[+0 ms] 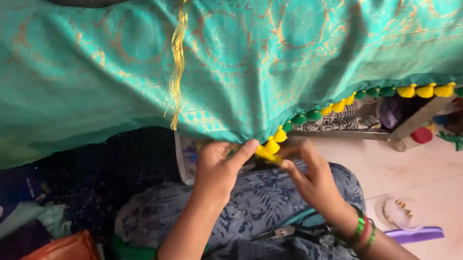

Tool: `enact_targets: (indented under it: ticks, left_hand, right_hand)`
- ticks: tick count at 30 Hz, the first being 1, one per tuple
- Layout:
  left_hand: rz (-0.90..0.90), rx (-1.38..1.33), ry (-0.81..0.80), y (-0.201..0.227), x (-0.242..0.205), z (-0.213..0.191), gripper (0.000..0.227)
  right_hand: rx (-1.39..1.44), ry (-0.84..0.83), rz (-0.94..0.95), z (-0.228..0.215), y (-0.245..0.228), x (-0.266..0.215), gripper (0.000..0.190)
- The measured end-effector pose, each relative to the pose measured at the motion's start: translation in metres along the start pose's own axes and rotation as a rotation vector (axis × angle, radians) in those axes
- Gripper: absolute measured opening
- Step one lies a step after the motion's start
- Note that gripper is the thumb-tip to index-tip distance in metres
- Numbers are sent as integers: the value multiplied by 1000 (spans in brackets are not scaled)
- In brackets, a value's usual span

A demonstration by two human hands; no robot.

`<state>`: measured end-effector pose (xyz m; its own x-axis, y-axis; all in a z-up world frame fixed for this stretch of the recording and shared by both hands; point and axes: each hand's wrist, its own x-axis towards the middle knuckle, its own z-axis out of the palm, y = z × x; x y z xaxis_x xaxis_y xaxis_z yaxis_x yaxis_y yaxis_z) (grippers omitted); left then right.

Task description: The person is tying decorative yellow tassels and green threads to the edge of a green saree.

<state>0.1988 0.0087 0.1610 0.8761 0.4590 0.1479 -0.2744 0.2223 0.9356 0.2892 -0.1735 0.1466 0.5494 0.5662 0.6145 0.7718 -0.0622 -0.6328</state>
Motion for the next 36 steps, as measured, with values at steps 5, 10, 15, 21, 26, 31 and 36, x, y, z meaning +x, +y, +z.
enact_targets:
  ticks: [5,10,15,21,26,31,36]
  left_hand:
    - [-121,-126,25,-7,1,-7,29]
    - [-23,-164,76,3,7,3,36]
    - [-97,-127,95,-7,9,4,29]
    - [8,70,-29,15,11,-3,38]
    - [-190,148,-93,22,19,-14,32]
    - [-329,55,-140,33,24,-7,25]
    - [-340,172,-129,41,23,-10,21]
  right_hand:
    - [-328,-709,148,1,106,-117,21]
    - [-404,-882,-69,-10,94,-139,29]
    - [-311,-1331,366,-35,47,-106,24]
    - [-254,-1213,143,-40,43,-94,40]
    - [-266,-809,-366,-81,-24,-2,40]
    - [-612,-360,-791,-94,-71,47,45]
    - [-898,-287,-1087,-86,-50,42,43]
